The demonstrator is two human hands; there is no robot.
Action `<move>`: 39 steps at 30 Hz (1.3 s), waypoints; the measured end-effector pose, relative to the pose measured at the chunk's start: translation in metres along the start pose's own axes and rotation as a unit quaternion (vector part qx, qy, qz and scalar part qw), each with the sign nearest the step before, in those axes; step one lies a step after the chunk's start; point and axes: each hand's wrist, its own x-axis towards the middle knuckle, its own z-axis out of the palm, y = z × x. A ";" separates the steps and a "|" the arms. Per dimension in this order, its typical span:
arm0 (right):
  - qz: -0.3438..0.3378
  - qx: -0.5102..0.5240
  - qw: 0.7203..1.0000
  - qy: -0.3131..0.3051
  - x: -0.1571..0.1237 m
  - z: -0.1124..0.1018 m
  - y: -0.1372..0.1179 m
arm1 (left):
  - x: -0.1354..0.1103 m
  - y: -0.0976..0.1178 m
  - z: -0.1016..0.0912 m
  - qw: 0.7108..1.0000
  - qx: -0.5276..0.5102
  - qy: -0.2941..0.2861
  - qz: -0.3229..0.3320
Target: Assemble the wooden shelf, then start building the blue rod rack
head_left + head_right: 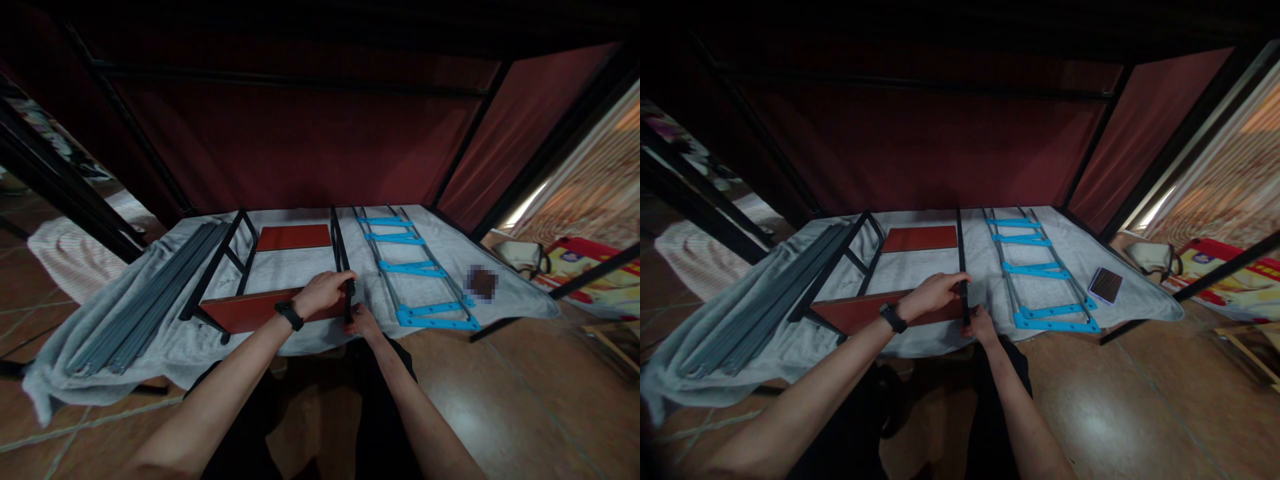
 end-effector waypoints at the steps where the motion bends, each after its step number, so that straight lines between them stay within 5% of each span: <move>1: 0.003 0.000 1.000 0.001 -0.001 0.000 0.000 | 0.000 0.000 0.000 1.000 -0.001 0.001 0.000; 16: 0.019 -0.150 0.988 0.013 -0.012 0.000 -0.015 | 0.002 0.000 -0.002 1.000 -0.016 0.002 0.004; 27: -0.046 -0.379 0.922 0.058 -0.010 -0.006 -0.017 | 0.004 -0.003 0.004 1.000 -0.024 -0.004 0.003; 39: -0.142 -0.462 0.875 0.013 -0.007 -0.022 -0.022 | 0.005 0.001 -0.003 0.999 -0.031 -0.012 -0.003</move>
